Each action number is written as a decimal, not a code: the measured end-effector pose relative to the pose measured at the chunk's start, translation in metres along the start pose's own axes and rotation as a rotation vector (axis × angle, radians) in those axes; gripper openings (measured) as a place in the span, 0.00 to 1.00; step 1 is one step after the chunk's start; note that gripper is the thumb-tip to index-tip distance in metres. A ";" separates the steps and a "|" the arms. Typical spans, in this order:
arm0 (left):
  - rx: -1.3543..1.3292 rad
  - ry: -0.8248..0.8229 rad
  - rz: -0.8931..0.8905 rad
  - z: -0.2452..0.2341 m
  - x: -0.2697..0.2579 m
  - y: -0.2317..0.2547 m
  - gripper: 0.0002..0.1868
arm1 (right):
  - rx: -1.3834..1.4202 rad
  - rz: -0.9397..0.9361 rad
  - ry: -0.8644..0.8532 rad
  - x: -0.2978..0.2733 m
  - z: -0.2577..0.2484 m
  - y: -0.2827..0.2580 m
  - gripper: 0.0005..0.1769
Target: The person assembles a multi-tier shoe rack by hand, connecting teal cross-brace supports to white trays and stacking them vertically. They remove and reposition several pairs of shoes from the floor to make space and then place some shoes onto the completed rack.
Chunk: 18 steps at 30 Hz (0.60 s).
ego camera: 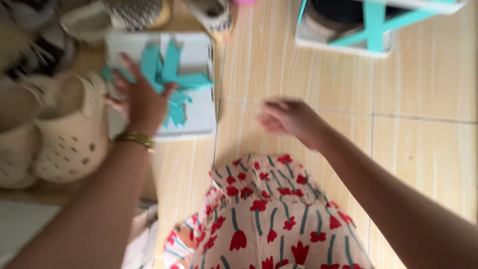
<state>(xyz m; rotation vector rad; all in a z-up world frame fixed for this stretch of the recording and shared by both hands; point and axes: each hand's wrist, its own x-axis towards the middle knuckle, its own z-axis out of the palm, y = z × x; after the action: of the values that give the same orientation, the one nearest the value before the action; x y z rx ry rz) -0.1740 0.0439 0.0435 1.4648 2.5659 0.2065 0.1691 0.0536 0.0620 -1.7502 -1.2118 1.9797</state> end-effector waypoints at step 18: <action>-0.615 0.133 0.556 -0.343 0.072 0.386 0.35 | -0.049 -0.441 0.399 -0.224 -0.214 -0.309 0.25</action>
<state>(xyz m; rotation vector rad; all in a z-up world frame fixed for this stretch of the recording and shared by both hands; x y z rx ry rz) 0.0363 0.2904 0.4518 1.8674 1.8339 1.0807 0.3161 0.1918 0.4500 -1.6186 -1.3600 1.2934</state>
